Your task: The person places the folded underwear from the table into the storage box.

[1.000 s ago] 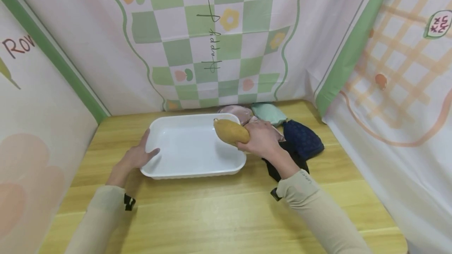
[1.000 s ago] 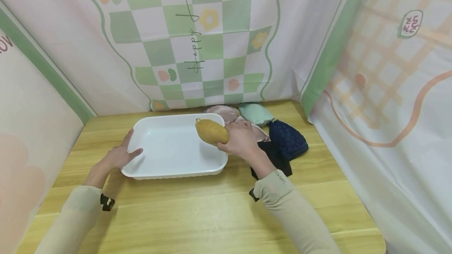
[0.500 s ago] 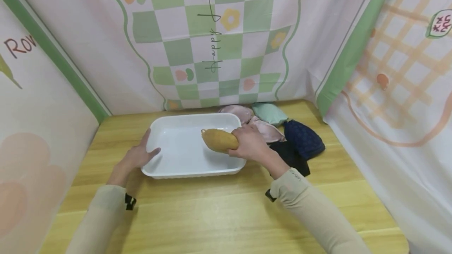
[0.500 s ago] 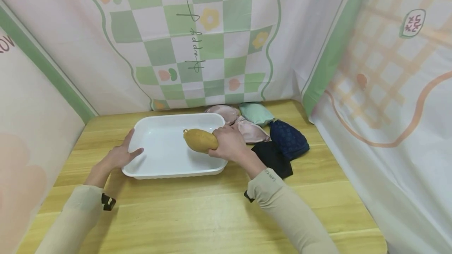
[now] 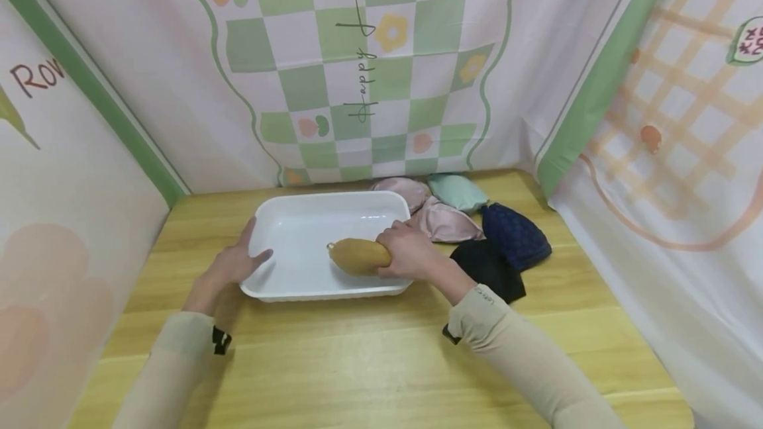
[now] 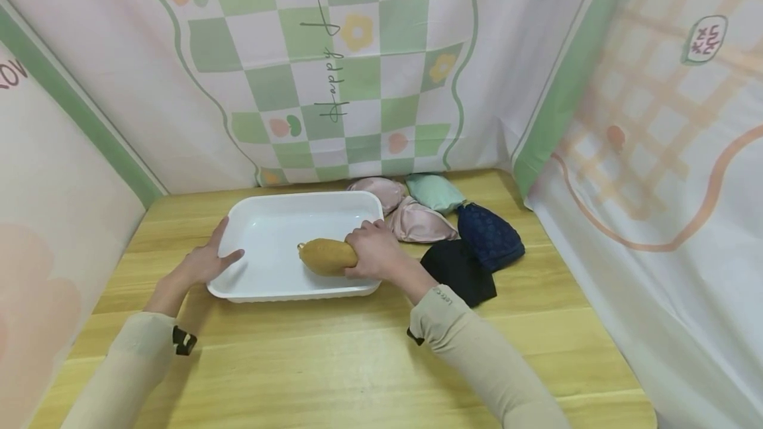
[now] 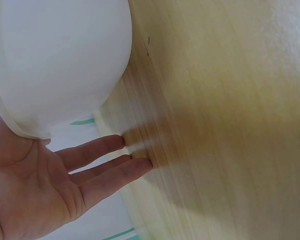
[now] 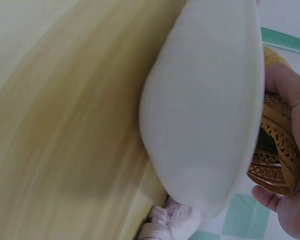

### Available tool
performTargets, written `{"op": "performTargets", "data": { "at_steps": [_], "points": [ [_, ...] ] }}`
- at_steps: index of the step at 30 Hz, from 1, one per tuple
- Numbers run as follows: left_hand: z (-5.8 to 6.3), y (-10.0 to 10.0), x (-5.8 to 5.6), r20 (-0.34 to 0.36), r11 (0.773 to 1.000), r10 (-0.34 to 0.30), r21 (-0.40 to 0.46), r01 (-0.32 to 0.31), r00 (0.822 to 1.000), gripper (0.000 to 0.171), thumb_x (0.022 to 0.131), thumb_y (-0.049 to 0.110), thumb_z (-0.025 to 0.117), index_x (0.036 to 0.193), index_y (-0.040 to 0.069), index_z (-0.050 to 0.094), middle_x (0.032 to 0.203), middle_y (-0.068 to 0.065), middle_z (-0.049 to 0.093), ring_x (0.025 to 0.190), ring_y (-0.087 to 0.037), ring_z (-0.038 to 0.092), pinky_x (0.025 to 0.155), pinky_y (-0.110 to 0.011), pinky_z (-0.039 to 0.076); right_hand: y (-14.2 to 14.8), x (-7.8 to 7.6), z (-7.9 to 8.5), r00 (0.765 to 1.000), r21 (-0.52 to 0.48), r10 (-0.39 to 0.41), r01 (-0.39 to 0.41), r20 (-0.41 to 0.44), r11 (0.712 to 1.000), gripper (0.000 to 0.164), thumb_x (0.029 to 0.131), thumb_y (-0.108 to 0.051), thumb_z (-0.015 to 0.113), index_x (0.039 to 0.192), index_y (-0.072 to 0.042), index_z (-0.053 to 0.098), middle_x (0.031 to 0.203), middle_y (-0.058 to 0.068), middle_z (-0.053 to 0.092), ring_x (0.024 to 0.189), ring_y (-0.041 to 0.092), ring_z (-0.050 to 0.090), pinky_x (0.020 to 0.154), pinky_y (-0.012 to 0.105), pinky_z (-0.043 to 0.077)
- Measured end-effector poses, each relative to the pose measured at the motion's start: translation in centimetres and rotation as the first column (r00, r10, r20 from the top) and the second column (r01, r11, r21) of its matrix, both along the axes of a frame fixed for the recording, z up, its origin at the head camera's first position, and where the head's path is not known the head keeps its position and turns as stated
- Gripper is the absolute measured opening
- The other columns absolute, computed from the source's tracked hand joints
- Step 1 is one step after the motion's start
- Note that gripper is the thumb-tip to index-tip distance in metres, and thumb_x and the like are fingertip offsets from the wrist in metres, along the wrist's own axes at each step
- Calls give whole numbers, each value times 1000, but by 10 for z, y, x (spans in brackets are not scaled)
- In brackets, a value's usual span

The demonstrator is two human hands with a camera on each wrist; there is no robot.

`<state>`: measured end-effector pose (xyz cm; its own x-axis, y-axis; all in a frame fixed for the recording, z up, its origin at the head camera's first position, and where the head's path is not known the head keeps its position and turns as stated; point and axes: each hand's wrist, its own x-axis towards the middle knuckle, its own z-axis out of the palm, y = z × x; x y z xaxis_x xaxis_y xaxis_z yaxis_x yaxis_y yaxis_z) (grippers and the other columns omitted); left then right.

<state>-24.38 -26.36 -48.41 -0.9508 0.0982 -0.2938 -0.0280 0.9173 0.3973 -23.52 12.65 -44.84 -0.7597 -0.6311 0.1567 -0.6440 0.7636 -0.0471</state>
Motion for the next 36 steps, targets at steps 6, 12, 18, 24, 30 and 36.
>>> {"op": "performTargets", "data": {
  "at_steps": [6,12,18,24,30,36],
  "points": [
    [0,-1,-1,7,1000,6,6,-6,1000,99,99,65,40,156,19,-27,144,-43,39,110,-54,60,98,-63,47,-4,0,-8,999,16,41,-41,16,999,38,72,-46,81,97,-19,70,88,-5,69,85,17,55,82,39,43],
    [1,-1,-2,12,1000,6,4,-6,1000,99,99,65,39,155,20,-28,145,-43,38,114,-56,58,100,-63,45,-6,2,-10,998,40,50,-51,31,998,43,72,-50,81,99,-18,71,91,-3,70,87,19,55,83,41,45],
    [1,1,-1,24,1000,15,3,-15,1000,99,99,65,39,155,20,-28,146,-42,38,116,-55,57,103,-64,44,-6,2,-7,998,122,16,-23,59,992,64,72,-65,77,115,-19,72,104,-1,71,97,21,57,88,42,45],
    [3,0,-1,27,1000,17,-3,-17,999,99,99,64,40,155,19,-28,142,-43,43,108,-50,62,98,-62,47,-4,-2,-2,990,117,-31,15,135,993,74,73,-72,72,123,-18,70,112,1,68,104,22,55,94,45,43],
    [2,0,0,11,1000,15,-3,-15,1000,99,99,63,41,156,17,-26,142,-43,42,110,-52,61,99,-62,47,-1,-5,1,985,89,-62,48,162,995,69,77,-68,71,125,-18,69,115,2,69,108,24,56,98,46,46],
    [3,3,3,10,1000,27,-2,-27,1000,97,100,61,42,157,18,-25,145,-43,39,114,-54,58,100,-63,46,5,-3,9,985,41,-102,97,141,994,58,85,-58,69,125,-16,68,117,5,70,110,27,58,102,47,46]
  ]
}}
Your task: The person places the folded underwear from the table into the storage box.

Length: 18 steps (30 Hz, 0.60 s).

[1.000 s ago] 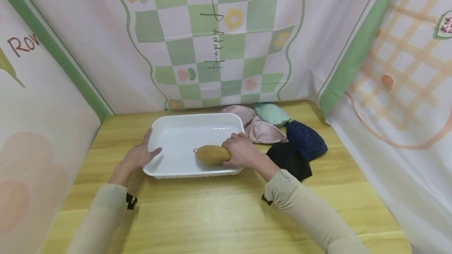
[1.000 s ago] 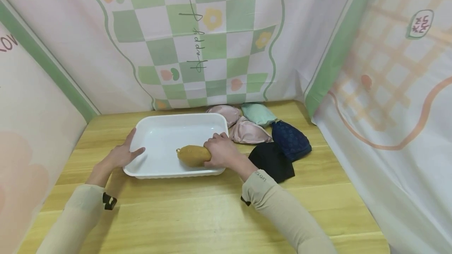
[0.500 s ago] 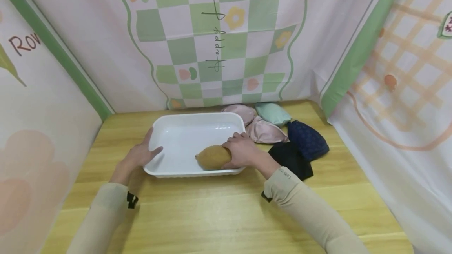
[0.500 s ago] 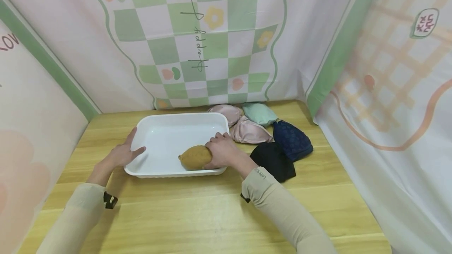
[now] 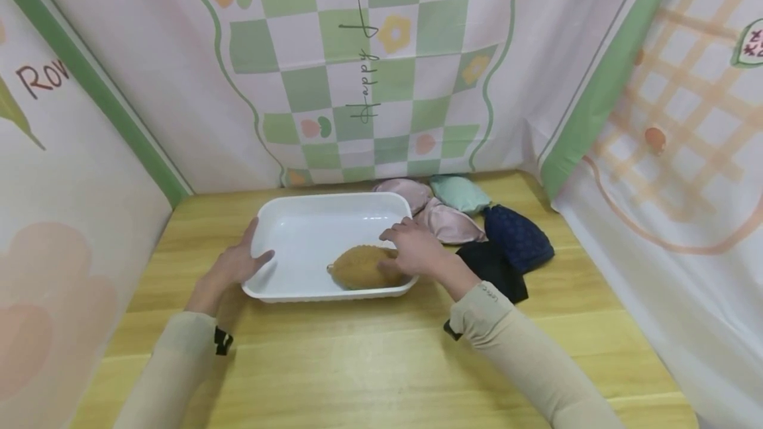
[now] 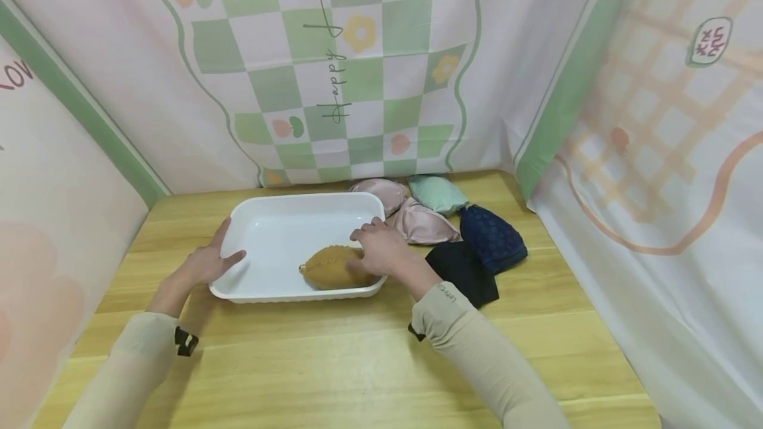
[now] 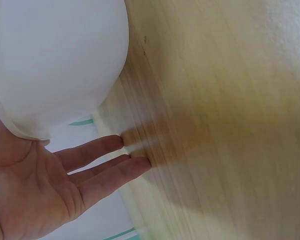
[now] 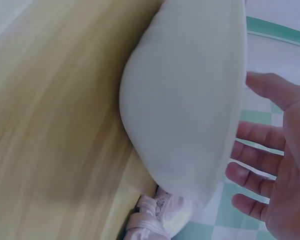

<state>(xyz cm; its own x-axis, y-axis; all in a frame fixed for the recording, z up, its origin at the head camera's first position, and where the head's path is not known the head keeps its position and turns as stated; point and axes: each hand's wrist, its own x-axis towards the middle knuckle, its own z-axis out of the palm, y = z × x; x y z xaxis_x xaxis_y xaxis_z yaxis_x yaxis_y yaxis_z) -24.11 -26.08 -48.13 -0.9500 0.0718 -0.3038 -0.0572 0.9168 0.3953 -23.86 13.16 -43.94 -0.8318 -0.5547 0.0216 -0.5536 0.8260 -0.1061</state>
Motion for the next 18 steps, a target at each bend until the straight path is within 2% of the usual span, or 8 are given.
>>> {"op": "performTargets", "data": {
  "at_steps": [4,8,13,18],
  "points": [
    [0,1,0,-3,1000,-2,-11,2,1000,97,100,61,41,156,17,-25,144,-43,40,115,-56,57,100,-63,46,7,0,4,999,-39,-35,35,3,999,54,89,-54,67,126,-16,68,120,7,70,117,31,58,109,53,40],
    [1,2,1,-9,1000,-4,-14,4,1000,97,101,60,42,157,16,-24,142,-44,42,114,-56,58,99,-62,47,15,1,8,998,-88,-58,61,27,994,51,91,-50,67,128,-14,67,125,8,69,122,32,58,108,55,41],
    [3,3,3,-2,1000,0,-14,0,1000,97,101,60,41,156,17,-26,141,-44,42,111,-54,60,98,-62,48,22,2,14,997,-112,-75,79,34,991,51,91,-47,68,129,-13,65,127,7,69,120,32,60,106,52,43],
    [3,3,4,0,1000,4,-19,-4,1000,97,101,59,42,156,17,-26,139,-44,44,107,-51,62,97,-62,48,28,3,19,995,-143,-98,99,13,985,51,91,-48,68,128,-13,66,120,7,71,113,29,64,102,49,47]
  ]
}}
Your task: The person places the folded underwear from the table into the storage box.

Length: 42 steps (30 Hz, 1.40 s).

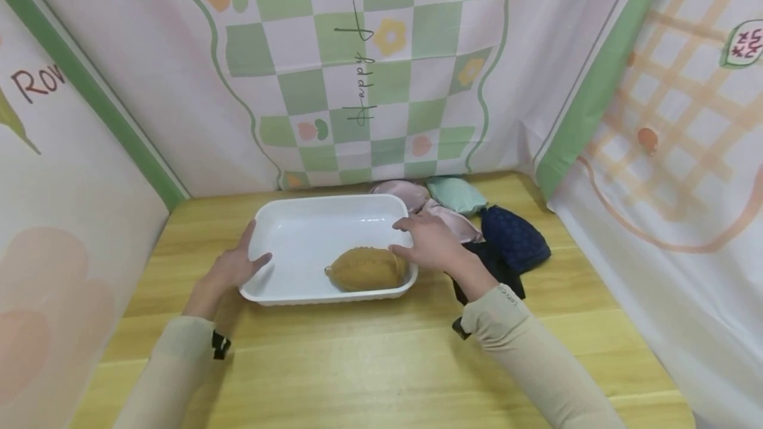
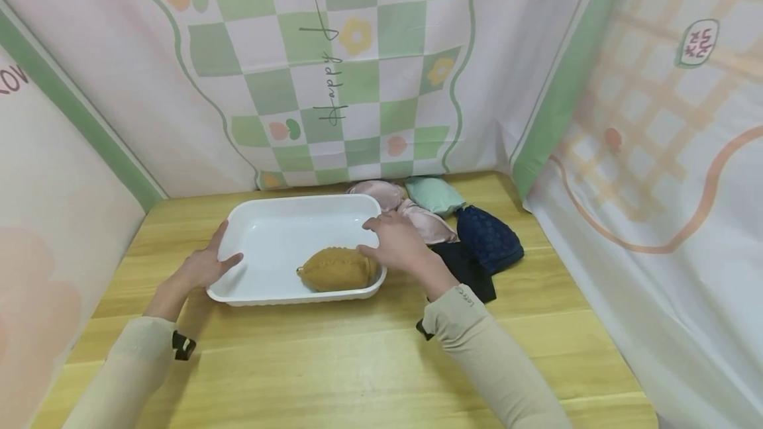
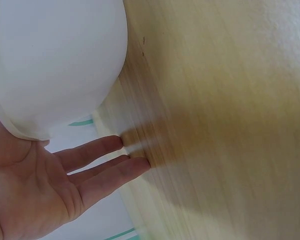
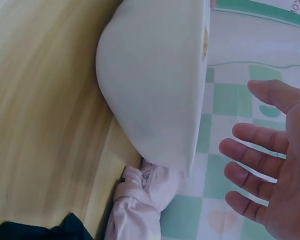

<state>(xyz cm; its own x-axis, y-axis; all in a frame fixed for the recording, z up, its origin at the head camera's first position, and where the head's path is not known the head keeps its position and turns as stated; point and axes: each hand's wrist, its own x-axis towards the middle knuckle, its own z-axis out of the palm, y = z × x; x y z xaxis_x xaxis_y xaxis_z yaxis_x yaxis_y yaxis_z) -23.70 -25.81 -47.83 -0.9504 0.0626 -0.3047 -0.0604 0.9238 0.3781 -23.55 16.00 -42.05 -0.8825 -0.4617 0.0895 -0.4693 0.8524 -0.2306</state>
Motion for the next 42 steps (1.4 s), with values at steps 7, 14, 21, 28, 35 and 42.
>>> {"op": "performTargets", "data": {
  "at_steps": [7,14,21,28,35,42],
  "points": [
    [-1,0,1,-9,1000,-1,5,1,1000,96,101,59,42,157,15,-23,141,-43,43,113,-55,59,100,-63,46,9,-5,1,1000,-39,-16,15,-12,999,51,93,-48,66,128,-12,66,116,7,72,104,25,67,89,44,54],
    [-1,0,1,-7,1000,0,6,0,1000,98,100,62,41,157,16,-24,143,-43,40,116,-56,57,101,-64,45,18,-4,2,999,-105,-38,41,31,994,52,93,-49,65,129,-12,65,117,8,72,110,28,64,94,47,52],
    [-2,1,0,5,1000,6,7,-6,1000,102,97,67,41,156,19,-27,146,-44,35,119,-59,53,101,-66,44,27,-3,1,997,-106,-70,69,-15,992,51,92,-53,64,124,-14,68,115,4,73,107,24,65,92,44,53],
    [-2,1,0,11,1000,5,9,-5,1000,103,96,69,41,156,18,-26,145,-45,36,116,-58,55,100,-66,45,34,1,0,997,-149,-82,80,-3,986,35,92,-47,66,112,-18,68,109,7,72,96,22,65,84,42,53],
    [-2,0,0,-2,1000,-2,-3,2,1000,103,97,67,42,156,16,-25,145,-43,38,112,-55,59,96,-63,48,43,5,1,994,-187,-89,98,56,977,42,96,-44,63,127,-16,66,117,9,71,103,28,68,88,47,54],
    [-6,-1,-2,0,1000,8,1,-8,1000,104,96,67,43,157,15,-23,146,-43,37,115,-57,57,97,-64,47,52,10,6,987,-194,-124,143,105,971,54,95,-55,58,132,-16,64,123,10,70,110,31,67,91,48,54]
  ]
}}
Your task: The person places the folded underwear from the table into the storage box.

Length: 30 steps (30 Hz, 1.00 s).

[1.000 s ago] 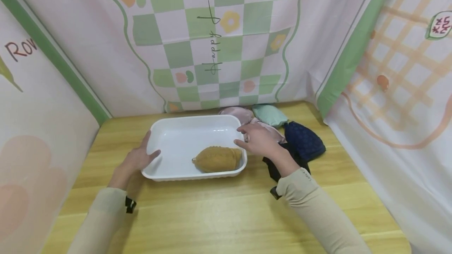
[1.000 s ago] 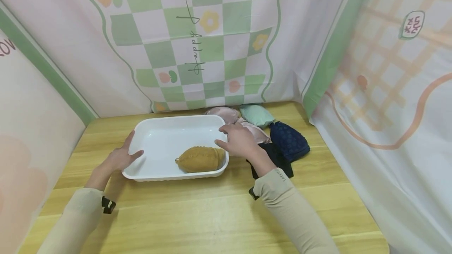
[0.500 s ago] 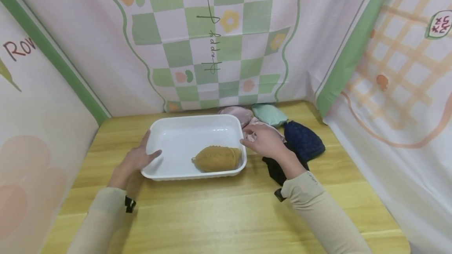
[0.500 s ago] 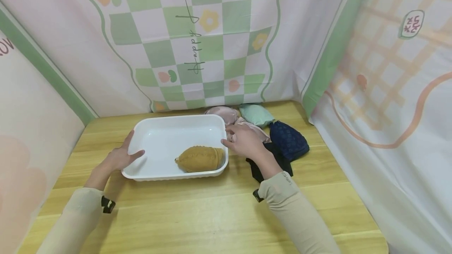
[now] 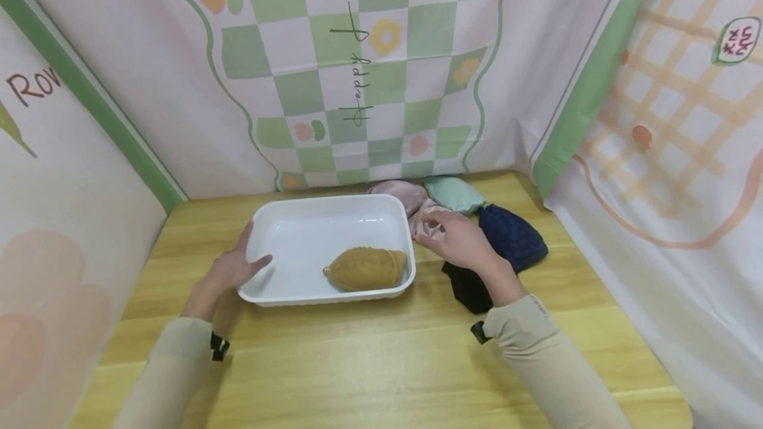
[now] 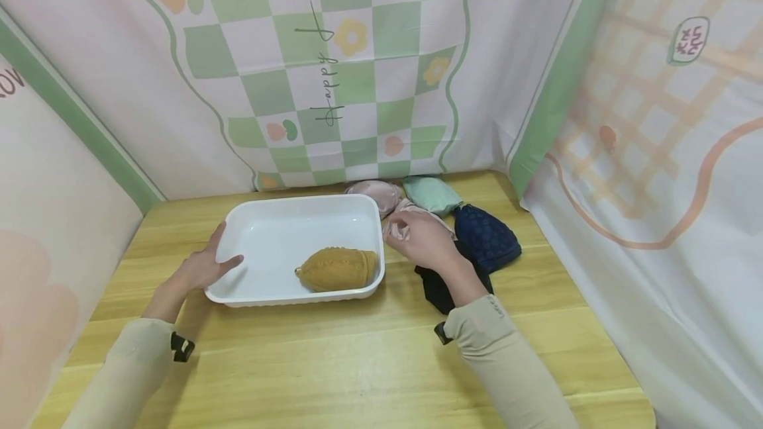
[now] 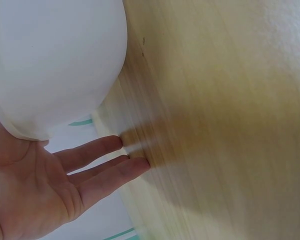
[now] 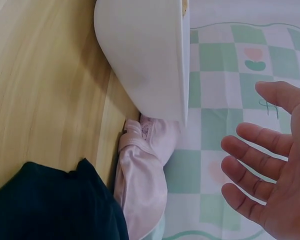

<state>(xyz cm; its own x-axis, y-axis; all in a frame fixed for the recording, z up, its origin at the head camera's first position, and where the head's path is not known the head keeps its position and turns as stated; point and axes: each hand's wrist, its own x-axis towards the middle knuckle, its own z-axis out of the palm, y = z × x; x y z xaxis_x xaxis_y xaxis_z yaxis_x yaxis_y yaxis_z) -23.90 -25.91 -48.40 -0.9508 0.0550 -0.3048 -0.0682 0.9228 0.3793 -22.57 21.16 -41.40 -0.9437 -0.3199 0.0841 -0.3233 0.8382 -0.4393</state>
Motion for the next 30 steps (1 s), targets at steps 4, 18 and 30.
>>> {"op": "performTargets", "data": {
  "at_steps": [4,18,30],
  "points": [
    [-1,1,0,3,1000,2,-1,-2,1000,104,96,67,44,157,15,-23,142,-44,41,110,-54,60,94,-62,49,4,2,3,998,-28,-45,46,46,999,59,95,-58,57,135,-16,62,125,10,69,113,31,65,92,49,53],
    [2,2,2,-8,1000,-2,-4,2,1000,102,97,65,44,158,15,-21,141,-44,43,108,-53,61,93,-61,50,22,8,2,993,-51,-102,105,55,993,51,96,-47,60,135,-15,61,125,10,68,113,32,63,92,50,52],
    [2,1,2,-22,1000,-21,-12,21,1000,102,98,64,44,157,13,-23,133,-45,49,99,-50,64,88,-59,52,43,18,-3,993,-54,-117,117,5,992,52,97,-47,60,135,-11,61,119,13,71,105,30,66,89,50,53]
  ]
}}
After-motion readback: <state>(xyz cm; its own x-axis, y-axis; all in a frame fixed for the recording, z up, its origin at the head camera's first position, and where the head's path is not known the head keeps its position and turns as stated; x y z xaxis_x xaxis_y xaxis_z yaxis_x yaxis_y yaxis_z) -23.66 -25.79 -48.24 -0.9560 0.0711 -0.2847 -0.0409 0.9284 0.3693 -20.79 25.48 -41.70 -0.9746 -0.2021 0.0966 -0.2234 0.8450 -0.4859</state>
